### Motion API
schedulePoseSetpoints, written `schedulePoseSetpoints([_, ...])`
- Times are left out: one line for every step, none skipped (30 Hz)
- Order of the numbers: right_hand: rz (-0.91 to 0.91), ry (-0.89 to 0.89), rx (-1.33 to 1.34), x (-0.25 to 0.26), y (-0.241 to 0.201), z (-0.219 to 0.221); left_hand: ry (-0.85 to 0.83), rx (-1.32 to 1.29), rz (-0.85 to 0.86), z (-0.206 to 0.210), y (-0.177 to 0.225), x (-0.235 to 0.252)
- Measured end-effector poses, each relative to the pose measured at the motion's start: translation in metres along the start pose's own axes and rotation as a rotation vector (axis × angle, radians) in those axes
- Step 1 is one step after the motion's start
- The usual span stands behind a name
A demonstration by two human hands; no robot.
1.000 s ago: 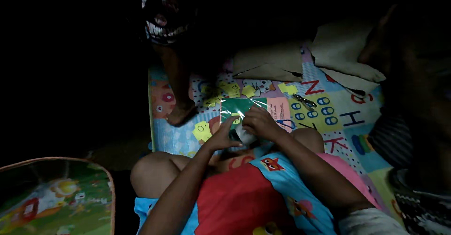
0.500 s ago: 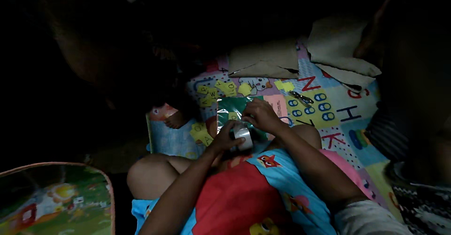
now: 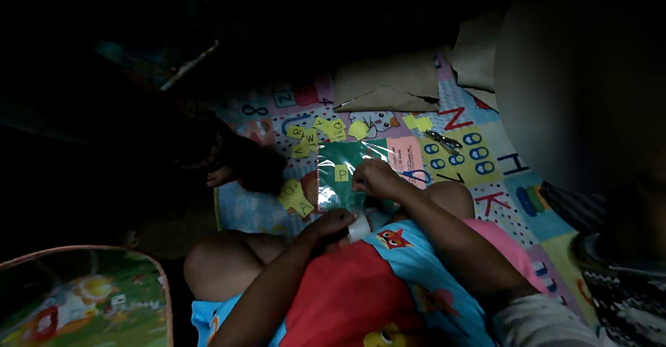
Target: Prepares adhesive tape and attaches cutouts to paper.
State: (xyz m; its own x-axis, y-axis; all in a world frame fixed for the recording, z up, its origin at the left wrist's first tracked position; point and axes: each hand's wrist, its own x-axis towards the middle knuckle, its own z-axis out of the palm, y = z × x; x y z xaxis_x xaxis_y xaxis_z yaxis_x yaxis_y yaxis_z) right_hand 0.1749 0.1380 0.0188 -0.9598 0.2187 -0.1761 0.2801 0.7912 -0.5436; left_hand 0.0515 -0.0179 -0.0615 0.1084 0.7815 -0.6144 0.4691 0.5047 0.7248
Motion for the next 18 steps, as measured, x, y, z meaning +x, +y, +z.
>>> schedulePoseSetpoints([0.011,-0.019,0.002,0.0,-0.001,0.0,-0.011,0.007,0.007,0.0,0.0,0.001])
schedulePoseSetpoints([0.021,-0.038,0.003,0.0,-0.001,0.001,-0.002,0.014,0.028,0.0,0.0,0.002])
schedulePoseSetpoints([0.031,-0.057,0.006,0.002,0.0,0.001,0.019,0.023,0.066,0.0,0.001,0.003])
schedulePoseSetpoints([0.044,-0.077,0.013,0.003,0.0,0.0,0.047,0.023,0.106,0.0,0.001,0.004])
schedulePoseSetpoints([0.054,-0.088,0.019,0.005,0.0,0.0,0.08,0.005,0.137,0.001,0.001,0.005])
schedulePoseSetpoints([0.06,-0.089,0.027,0.008,0.002,0.001,0.106,-0.032,0.147,0.003,0.0,0.005])
schedulePoseSetpoints([0.067,-0.085,0.03,0.01,0.004,0.003,0.113,-0.081,0.129,0.004,-0.001,0.006])
schedulePoseSetpoints([0.075,-0.077,0.032,0.012,0.008,0.005,0.114,-0.13,0.1,0.005,-0.002,0.008])
schedulePoseSetpoints([0.083,-0.074,0.037,0.014,0.012,0.006,0.11,-0.16,0.07,0.005,-0.004,0.009])
schedulePoseSetpoints([0.092,-0.071,0.039,0.016,0.015,0.008,0.104,-0.173,0.044,0.004,-0.005,0.011])
schedulePoseSetpoints([0.102,-0.069,0.043,0.018,0.016,0.009,0.099,-0.174,0.02,0.003,-0.007,0.012])
schedulePoseSetpoints([0.109,-0.069,0.05,0.018,0.017,0.01,0.095,-0.173,0.002,0.003,-0.009,0.012])
schedulePoseSetpoints([0.109,-0.069,0.055,0.019,0.016,0.011,0.094,-0.17,-0.01,0.003,-0.01,0.011])
schedulePoseSetpoints([0.102,-0.072,0.059,0.02,0.014,0.01,0.096,-0.167,-0.016,0.002,-0.011,0.01])
schedulePoseSetpoints([0.095,-0.08,0.059,0.021,0.012,0.009,0.098,-0.165,-0.011,0.002,-0.012,0.008])
schedulePoseSetpoints([0.089,-0.09,0.059,0.021,0.009,0.008,0.095,-0.164,0.001,0.002,-0.011,0.005])
schedulePoseSetpoints([0.083,-0.1,0.057,0.021,0.008,0.007,0.096,-0.172,0.025,0.004,-0.01,0.003])
schedulePoseSetpoints([0.079,-0.101,0.054,0.023,0.008,0.005,0.099,-0.191,0.051,0.004,-0.008,0.001])
